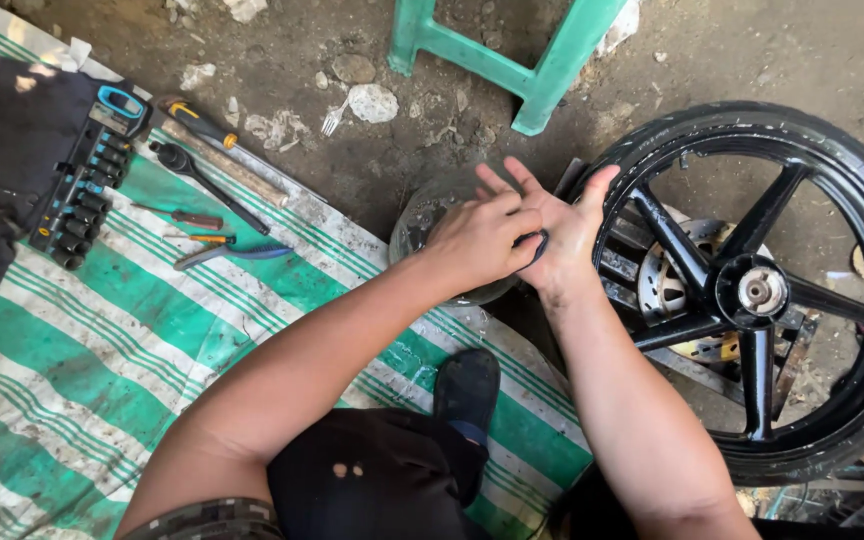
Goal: Cleaning a motorcycle wheel rim and spokes using a cloth and cleaning solution
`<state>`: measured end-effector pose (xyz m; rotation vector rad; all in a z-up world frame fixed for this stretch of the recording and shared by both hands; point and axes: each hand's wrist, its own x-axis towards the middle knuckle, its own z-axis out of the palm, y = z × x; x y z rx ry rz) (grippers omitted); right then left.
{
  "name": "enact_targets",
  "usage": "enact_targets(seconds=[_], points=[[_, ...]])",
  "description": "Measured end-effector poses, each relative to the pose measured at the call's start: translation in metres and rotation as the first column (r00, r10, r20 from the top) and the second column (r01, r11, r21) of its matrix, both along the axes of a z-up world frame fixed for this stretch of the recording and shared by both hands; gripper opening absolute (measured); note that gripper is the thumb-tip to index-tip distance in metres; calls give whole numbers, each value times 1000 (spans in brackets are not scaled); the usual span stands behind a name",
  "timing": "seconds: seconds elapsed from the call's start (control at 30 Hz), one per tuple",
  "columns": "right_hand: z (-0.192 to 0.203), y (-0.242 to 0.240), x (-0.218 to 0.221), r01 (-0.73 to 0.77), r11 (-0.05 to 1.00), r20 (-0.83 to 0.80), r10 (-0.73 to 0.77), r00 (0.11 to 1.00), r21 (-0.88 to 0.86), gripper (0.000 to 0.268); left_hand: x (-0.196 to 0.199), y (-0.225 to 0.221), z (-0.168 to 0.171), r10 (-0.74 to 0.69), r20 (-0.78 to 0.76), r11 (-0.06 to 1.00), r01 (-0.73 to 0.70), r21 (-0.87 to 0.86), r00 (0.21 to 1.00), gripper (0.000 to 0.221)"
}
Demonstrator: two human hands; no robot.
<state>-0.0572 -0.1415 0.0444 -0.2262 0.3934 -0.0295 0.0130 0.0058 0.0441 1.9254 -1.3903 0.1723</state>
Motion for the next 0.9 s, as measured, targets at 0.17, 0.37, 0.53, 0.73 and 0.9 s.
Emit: enact_targets(seconds=[0.17, 0.37, 0.53, 0.73, 0.9], points=[[31, 16, 1, 28, 997, 92, -35, 995, 71, 139, -2, -14, 13, 39, -105, 996, -47, -72, 994, 13], [13, -15, 22, 38, 999, 51, -38, 998, 11, 142, -14, -12, 13, 6, -208, 993, -31, -116, 978, 16], [32, -11, 23, 87, 996, -11, -87, 996, 9, 144, -12, -20, 20, 36, -160, 989, -58, -134, 986, 15], [31, -2, 34, 148, 989, -10, -148, 989, 11, 135, -12, -29, 35, 151, -203, 959, -193, -206, 967, 15], [-14, -45, 50, 516, 836, -276, -460, 844, 185, 100, -38, -33, 25, 97, -59, 966, -109, -234, 993, 15]])
